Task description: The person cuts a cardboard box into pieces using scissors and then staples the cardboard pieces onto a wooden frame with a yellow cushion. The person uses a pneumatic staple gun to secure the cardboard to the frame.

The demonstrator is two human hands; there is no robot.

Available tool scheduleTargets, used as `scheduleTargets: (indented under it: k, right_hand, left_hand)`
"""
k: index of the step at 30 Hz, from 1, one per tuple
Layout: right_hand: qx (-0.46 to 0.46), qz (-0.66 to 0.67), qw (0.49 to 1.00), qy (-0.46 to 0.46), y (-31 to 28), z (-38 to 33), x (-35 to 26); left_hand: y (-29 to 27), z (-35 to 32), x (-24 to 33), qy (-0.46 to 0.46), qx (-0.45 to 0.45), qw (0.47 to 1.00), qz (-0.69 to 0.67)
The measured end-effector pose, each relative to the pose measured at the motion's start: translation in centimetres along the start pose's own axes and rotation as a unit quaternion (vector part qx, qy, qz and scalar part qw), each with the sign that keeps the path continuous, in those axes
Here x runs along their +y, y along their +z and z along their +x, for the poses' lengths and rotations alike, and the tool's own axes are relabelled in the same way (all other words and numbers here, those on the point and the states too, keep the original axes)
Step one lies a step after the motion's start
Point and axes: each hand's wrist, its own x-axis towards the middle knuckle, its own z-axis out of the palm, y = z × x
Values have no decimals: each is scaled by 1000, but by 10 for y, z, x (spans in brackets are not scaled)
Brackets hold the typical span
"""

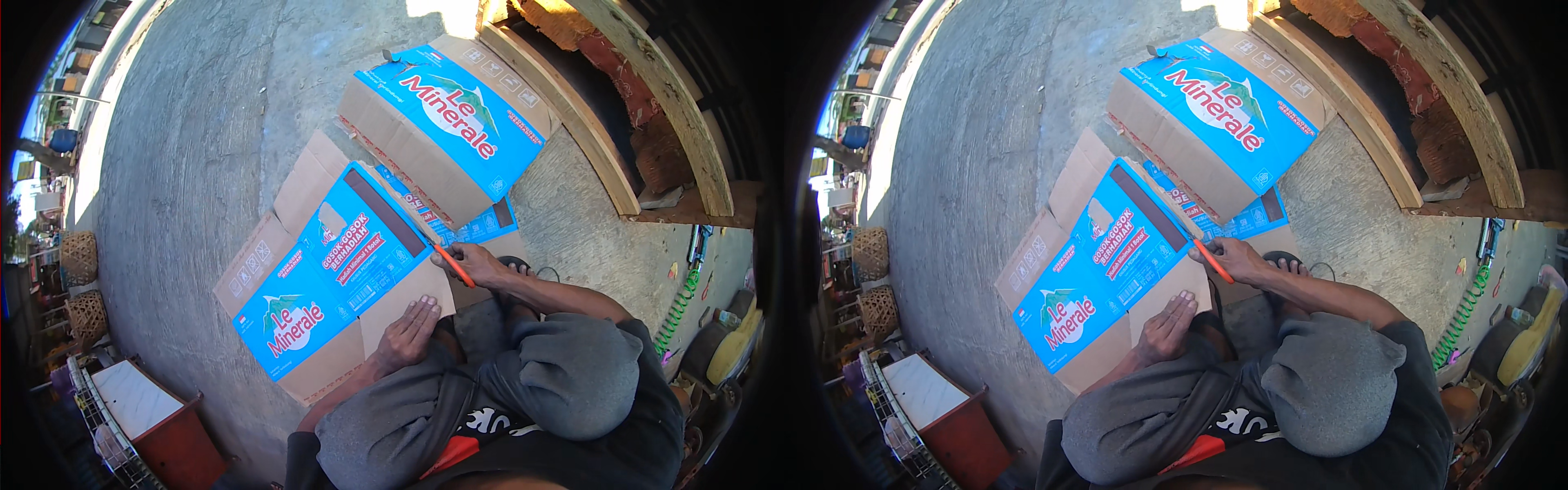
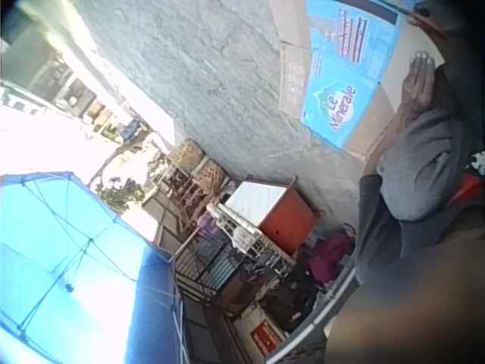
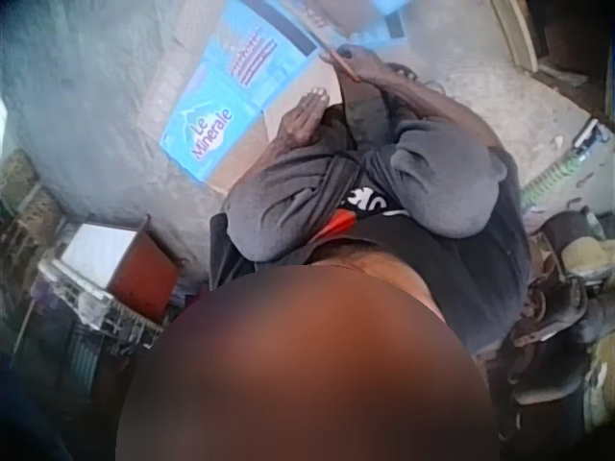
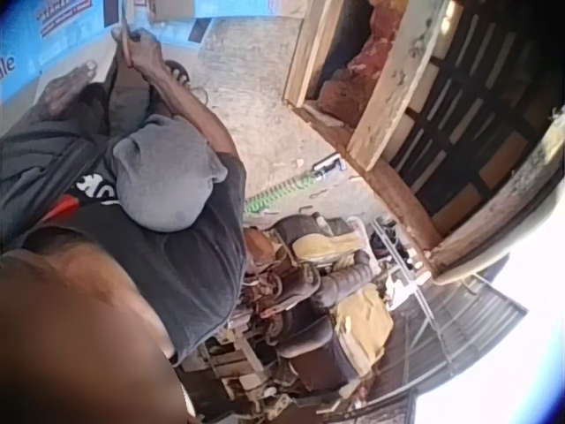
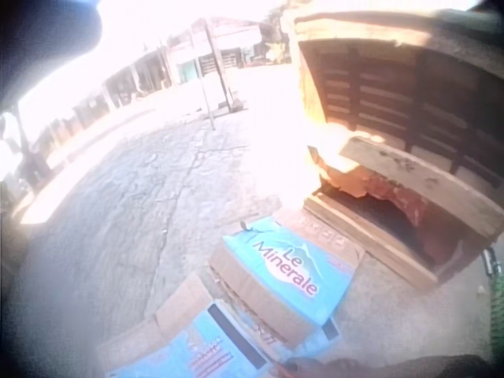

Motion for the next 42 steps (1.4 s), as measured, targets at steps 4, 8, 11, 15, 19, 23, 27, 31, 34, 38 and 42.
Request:
scheduleTargets:
  k: [4,8,11,15,19,23,27,31,34,38,42]
  right_hand:
    - [4,-35,999,-13,-3,-6,-4]
    - [-11,31,999,7,2,0,-6]
    - [-40,73,996,24,4,2,-14]
    - [-80,146,986,23,2,3,-10]
    - [-150,271,951,18,-28,-5,-10]
    - [-164,273,947,-39,-18,1,4]
    - [-178,313,932,-48,-24,11,7]
    - [-116,316,940,-47,-27,0,-10]
    - [-20,160,987,-9,-24,-3,-31]
    - [4,156,987,23,-19,11,-32]
    - [40,117,992,3,-15,5,-39]
  left_hand:
    - [0,-1,1,7,-6,1000,-3]
    - [-5,-3,2,7,0,1000,2]
    - [-6,-14,-3,-7,-1,1000,1]
    - [-17,-16,-6,-1,-27,1000,-8]
    - [-27,-13,-4,7,-24,999,-31]
    - [-30,-11,0,-12,-5,999,34]
    - [-10,-13,8,-69,-39,987,141]
    - [-5,-10,-3,-186,-85,973,104]
    - [-10,-3,-6,-189,-64,980,-2]
    - [-14,-4,-9,-163,-66,982,-66]
    - [-10,-11,-8,-148,-54,985,-74]
